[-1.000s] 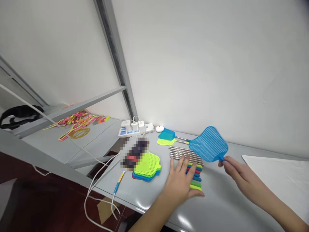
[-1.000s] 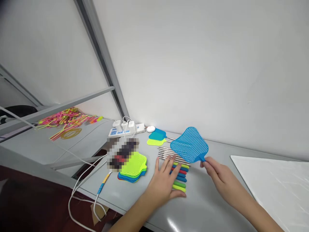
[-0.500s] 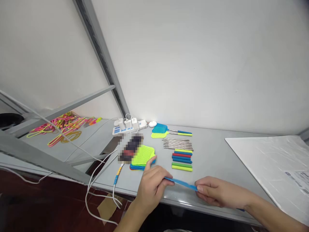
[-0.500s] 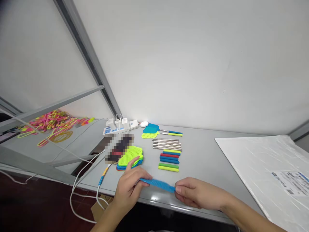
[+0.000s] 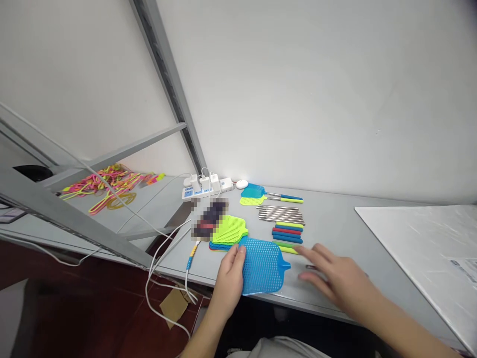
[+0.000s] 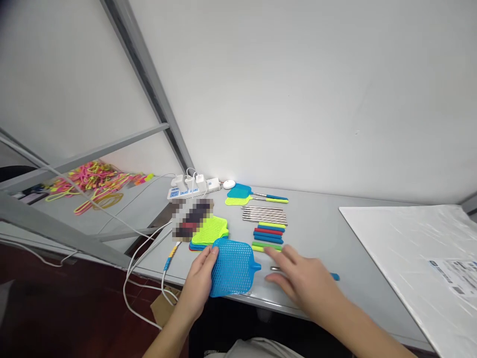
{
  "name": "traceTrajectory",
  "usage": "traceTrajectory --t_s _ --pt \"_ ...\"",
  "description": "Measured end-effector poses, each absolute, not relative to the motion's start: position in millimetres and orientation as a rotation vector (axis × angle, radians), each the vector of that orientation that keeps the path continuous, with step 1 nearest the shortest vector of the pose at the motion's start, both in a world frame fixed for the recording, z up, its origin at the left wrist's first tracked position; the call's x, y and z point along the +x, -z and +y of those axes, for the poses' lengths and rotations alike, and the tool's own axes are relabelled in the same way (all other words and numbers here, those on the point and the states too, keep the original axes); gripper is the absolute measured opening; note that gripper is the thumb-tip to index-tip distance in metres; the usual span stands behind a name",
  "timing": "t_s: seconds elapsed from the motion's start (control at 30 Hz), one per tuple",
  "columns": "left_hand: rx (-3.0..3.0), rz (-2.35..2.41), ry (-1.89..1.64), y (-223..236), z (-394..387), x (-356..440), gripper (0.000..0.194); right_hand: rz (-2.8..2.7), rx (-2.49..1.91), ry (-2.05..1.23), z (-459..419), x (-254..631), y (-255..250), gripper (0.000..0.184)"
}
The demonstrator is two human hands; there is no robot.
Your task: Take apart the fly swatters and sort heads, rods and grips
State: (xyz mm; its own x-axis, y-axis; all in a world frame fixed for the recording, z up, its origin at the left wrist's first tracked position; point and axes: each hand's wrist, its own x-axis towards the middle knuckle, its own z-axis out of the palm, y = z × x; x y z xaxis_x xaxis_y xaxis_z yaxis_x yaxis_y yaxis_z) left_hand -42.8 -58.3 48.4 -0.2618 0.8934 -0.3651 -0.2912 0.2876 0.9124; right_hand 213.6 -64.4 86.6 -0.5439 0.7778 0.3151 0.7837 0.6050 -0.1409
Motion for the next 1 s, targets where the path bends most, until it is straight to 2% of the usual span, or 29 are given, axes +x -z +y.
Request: traceTrajectory --t_s 0.1,0.27,0.4,0.47,0.6,0.77,0.93,1.0 --pt "0.515 1.373 -1.254 -58 -46 -46 0.042 -2.650 -1.040 0.212 -53 176 -82 0.048" --pt "0.459 1.277 -1.341 -54 -48 -62 0.044 -2.737 -0.750 0.319 -14 147 -77 0.046" --pt "0.856 1.576 -1.690 -27 -63 -77 0.040 -2.724 -0.860 0.353 25 119 -72 0.044" --pt "1.210 1.744 -1.739 -18 -69 -84 0.037 -2.780 -0.955 0.301 40 101 -69 0.041" --pt "1.651 1.874 -1.531 -17 -70 -95 0.037 -2.891 -1.099 0.133 55 72 -67 0.039" --pt "1.864 1.966 -1.260 -19 -66 -97 0.042 -2.982 -1.065 0.011 57 66 -68 0.050" --pt "1.974 1.999 -1.181 -17 -64 -92 0.042 -2.997 -1.079 -0.073 54 75 -76 0.060" --pt "1.994 1.988 -1.194 -20 -63 -89 0.042 -2.920 -1.090 -0.215 49 83 -83 0.055"
